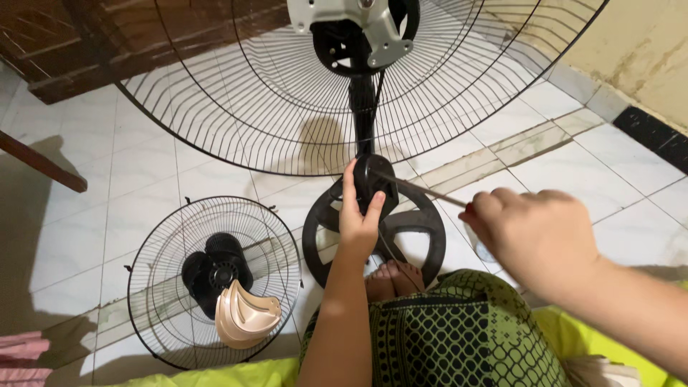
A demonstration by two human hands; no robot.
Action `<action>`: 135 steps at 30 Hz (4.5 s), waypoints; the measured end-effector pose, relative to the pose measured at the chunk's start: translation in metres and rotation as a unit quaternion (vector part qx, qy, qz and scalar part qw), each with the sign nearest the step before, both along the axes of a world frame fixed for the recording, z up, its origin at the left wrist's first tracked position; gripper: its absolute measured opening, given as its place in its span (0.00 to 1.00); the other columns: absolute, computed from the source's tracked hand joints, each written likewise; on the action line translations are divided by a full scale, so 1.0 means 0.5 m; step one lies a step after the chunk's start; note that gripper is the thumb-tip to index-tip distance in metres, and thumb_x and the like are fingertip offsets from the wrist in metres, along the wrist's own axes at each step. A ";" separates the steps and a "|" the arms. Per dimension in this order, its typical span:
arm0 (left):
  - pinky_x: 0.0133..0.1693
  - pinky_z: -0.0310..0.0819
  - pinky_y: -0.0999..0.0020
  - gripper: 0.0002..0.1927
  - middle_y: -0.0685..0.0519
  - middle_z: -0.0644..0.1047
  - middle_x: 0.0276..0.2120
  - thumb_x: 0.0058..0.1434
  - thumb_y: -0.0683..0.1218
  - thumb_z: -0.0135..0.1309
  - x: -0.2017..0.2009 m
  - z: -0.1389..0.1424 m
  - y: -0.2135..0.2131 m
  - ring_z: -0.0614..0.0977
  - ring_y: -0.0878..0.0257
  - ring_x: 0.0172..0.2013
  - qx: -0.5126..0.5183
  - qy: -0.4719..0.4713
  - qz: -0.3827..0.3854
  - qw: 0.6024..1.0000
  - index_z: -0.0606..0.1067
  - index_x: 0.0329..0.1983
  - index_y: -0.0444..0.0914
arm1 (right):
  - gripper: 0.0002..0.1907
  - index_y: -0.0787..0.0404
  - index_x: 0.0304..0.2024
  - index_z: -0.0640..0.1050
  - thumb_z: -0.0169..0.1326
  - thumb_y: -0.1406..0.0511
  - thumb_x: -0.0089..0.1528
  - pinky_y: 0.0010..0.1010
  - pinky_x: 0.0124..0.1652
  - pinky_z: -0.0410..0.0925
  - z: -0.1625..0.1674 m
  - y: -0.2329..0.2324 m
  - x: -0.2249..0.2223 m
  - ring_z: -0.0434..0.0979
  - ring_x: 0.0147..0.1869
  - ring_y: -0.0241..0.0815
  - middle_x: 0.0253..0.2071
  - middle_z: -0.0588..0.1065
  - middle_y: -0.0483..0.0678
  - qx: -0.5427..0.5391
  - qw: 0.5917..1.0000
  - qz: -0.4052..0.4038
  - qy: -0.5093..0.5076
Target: The person sits on the floor and uses a screwdriver to unscrew the rear motor housing cover of a pedestal fan, removes the cover, works on the fan's internal components, and then reattaches the cover to the housing.
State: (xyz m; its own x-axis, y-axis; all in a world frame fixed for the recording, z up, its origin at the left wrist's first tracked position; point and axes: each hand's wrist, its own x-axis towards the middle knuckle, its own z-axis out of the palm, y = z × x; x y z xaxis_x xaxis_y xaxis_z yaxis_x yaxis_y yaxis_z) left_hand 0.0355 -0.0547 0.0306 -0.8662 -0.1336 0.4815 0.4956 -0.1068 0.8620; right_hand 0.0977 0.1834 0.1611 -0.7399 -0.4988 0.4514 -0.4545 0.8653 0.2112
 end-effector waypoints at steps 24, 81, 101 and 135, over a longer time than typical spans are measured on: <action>0.61 0.68 0.66 0.36 0.47 0.72 0.62 0.68 0.37 0.51 0.008 0.014 0.006 0.75 0.61 0.59 -0.003 -0.037 0.011 0.999 0.54 0.78 0.41 | 0.22 0.69 0.42 0.76 0.41 0.56 0.64 0.24 0.14 0.44 -0.086 0.058 -0.059 0.47 0.10 0.30 0.18 0.66 0.45 -0.633 0.256 -0.142 -0.717; 0.59 0.69 0.70 0.37 0.50 0.73 0.59 0.67 0.35 0.50 0.008 0.024 0.008 0.75 0.64 0.56 0.076 -0.041 -0.034 0.996 0.53 0.78 0.40 | 0.39 0.46 0.76 0.58 0.57 0.60 0.64 0.38 0.37 0.74 0.096 -0.012 0.019 0.84 0.33 0.49 0.29 0.83 0.46 -0.113 0.938 -0.158 -0.286; 0.59 0.69 0.70 0.37 0.50 0.72 0.60 0.67 0.35 0.51 0.006 0.020 0.013 0.75 0.64 0.56 0.095 -0.037 -0.041 0.994 0.53 0.78 0.39 | 0.38 0.54 0.68 0.65 0.62 0.57 0.58 0.39 0.32 0.73 0.093 -0.007 0.036 0.82 0.32 0.50 0.30 0.79 0.49 -0.187 0.968 -0.039 -0.165; 0.61 0.69 0.68 0.35 0.49 0.72 0.61 0.68 0.34 0.50 0.002 0.024 0.006 0.75 0.62 0.58 0.143 -0.023 -0.071 0.987 0.54 0.77 0.38 | 0.15 0.57 0.47 0.82 0.59 0.58 0.61 0.35 0.32 0.72 0.064 0.043 0.037 0.79 0.30 0.45 0.33 0.79 0.46 -0.204 0.956 -0.002 -0.211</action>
